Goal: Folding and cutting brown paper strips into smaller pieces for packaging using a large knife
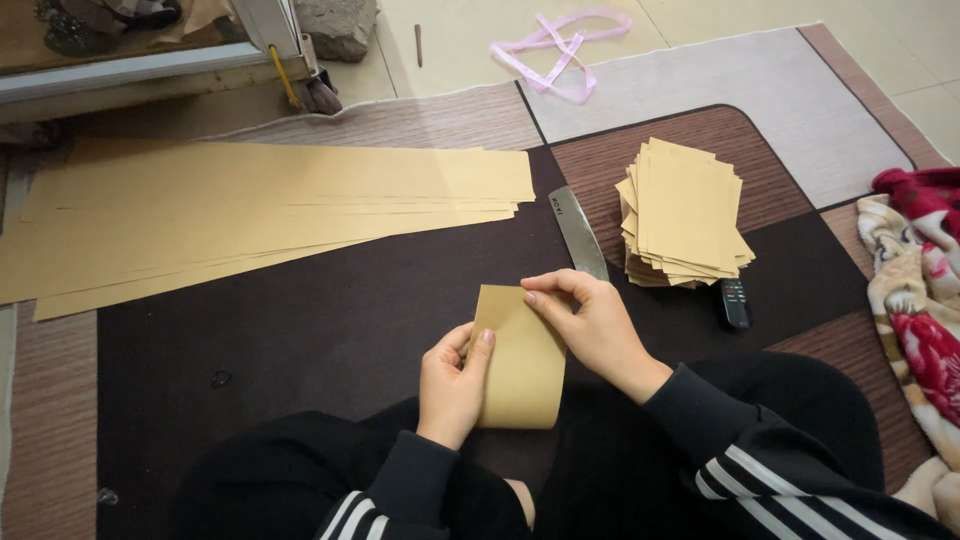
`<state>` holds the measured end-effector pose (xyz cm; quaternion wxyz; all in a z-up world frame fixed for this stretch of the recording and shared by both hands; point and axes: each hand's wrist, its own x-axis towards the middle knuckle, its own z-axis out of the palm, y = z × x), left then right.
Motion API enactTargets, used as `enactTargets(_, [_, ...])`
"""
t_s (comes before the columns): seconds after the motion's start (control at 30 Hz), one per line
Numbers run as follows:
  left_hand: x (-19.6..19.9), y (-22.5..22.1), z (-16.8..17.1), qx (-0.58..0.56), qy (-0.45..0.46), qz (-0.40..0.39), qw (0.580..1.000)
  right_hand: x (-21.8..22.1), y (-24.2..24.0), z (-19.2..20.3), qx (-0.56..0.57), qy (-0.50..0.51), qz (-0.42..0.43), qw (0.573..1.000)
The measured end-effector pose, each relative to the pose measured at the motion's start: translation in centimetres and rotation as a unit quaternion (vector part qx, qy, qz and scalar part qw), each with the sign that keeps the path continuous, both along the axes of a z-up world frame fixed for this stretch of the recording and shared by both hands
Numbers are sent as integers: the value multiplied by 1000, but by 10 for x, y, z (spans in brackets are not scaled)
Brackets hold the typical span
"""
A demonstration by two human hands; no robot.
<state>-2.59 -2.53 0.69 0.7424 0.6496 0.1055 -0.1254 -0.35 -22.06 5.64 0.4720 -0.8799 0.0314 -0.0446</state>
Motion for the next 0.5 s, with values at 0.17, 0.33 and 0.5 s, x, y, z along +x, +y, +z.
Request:
enactTargets(0.17, [1,-1,-5,-9,-1,-2,1000,1,1,2,9,-4,-7,1000])
enactTargets(0.33, [1,-1,-3,-10,-2,-4,1000,0,1,4,14,-1,-8,1000])
enactTargets(0.5, [0,-1,1,-6,-8,-8,1000,1,3,4,15,-27,2,1000])
